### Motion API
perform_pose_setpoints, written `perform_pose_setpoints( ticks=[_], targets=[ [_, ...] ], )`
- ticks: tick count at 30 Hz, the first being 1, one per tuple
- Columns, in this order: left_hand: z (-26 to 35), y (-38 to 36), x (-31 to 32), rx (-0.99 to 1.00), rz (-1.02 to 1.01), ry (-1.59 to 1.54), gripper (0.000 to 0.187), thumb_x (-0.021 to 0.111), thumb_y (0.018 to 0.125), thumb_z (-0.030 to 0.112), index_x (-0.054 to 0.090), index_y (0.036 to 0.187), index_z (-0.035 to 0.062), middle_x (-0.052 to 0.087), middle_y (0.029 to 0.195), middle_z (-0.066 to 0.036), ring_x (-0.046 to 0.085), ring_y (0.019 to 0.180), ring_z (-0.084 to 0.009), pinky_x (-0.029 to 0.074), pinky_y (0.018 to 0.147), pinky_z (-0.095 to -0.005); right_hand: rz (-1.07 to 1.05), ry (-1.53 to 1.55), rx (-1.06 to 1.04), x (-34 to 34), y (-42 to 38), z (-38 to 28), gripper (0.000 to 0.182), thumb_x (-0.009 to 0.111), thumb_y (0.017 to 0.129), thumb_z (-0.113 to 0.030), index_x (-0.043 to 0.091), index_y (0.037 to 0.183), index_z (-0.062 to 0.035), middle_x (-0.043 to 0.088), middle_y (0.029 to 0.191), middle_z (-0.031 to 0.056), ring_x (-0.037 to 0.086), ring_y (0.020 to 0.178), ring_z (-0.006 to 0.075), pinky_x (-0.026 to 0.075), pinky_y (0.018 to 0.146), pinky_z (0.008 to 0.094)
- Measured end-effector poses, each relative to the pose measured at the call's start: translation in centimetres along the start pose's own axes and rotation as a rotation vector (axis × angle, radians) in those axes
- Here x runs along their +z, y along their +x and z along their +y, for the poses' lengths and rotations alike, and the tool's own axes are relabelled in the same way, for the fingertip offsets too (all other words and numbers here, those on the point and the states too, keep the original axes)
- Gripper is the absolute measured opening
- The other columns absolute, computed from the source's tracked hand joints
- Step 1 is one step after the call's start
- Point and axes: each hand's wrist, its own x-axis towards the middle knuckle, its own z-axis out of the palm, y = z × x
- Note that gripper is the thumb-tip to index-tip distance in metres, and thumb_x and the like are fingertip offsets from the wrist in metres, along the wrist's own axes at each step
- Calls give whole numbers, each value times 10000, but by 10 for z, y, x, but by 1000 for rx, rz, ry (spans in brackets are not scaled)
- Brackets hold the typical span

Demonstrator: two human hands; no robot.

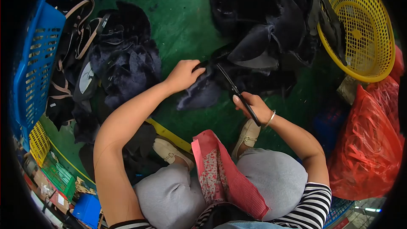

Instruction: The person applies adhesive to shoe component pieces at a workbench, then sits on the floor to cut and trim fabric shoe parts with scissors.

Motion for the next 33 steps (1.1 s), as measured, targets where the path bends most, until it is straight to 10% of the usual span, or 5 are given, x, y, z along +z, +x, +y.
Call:
perform_pose_setpoints(
  ticks=[5, 14, 23, 26, 33],
  targets=[
    [39, -56, -20, -213, -19, -192, 243, 586, 860, 188, 558, 805, -47, 533, 635, -168, 484, 535, -244, 398, 533, -339, -221, -290, -93, 8, -3, -12, 705, 459, 825, -657, 556, 789, 40, 560, 642, 146, 571, 622, 225, 435, 569, 344],
    [66, -97, -17, -257, -121, -297, 197, 589, 832, 141, 553, 787, -48, 536, 667, -212, 533, 589, -327, 408, 545, -365, -208, -52, -19, 31, 1, -36, 711, 506, 808, -652, 539, 658, 42, 505, 518, 125, 539, 517, 197, 405, 488, 342],
    [1, -123, -122, -221, 459, 1302, 361, 599, 820, 102, 515, 1159, 9, 506, 1171, -158, 463, 1126, -352, 406, 903, -400, 521, -369, -708, -14, -13, -64, 437, 801, 664, -320, 509, 709, 2, 512, 588, 120, 533, 521, 278, 424, 485, 361],
    [29, -74, -99, 120, 385, 837, 364, 598, 796, 70, 499, 1137, -15, 512, 1139, -162, 479, 1103, -340, 402, 921, -406, 846, -552, -624, -42, 24, -71, 494, 808, 648, -305, 469, 839, 0, 569, 670, 153, 572, 587, 348, 447, 500, 404],
    [-4, 72, 0, 17, 236, 472, 530, 665, 803, 232, 426, 1179, -56, 550, 1150, -197, 528, 1050, -341, 448, 868, -373, 739, -244, -623, -47, 59, -52, 327, 719, 699, -65, 456, 877, 11, 582, 737, 178, 586, 680, 311, 462, 616, 361]
  ],
)
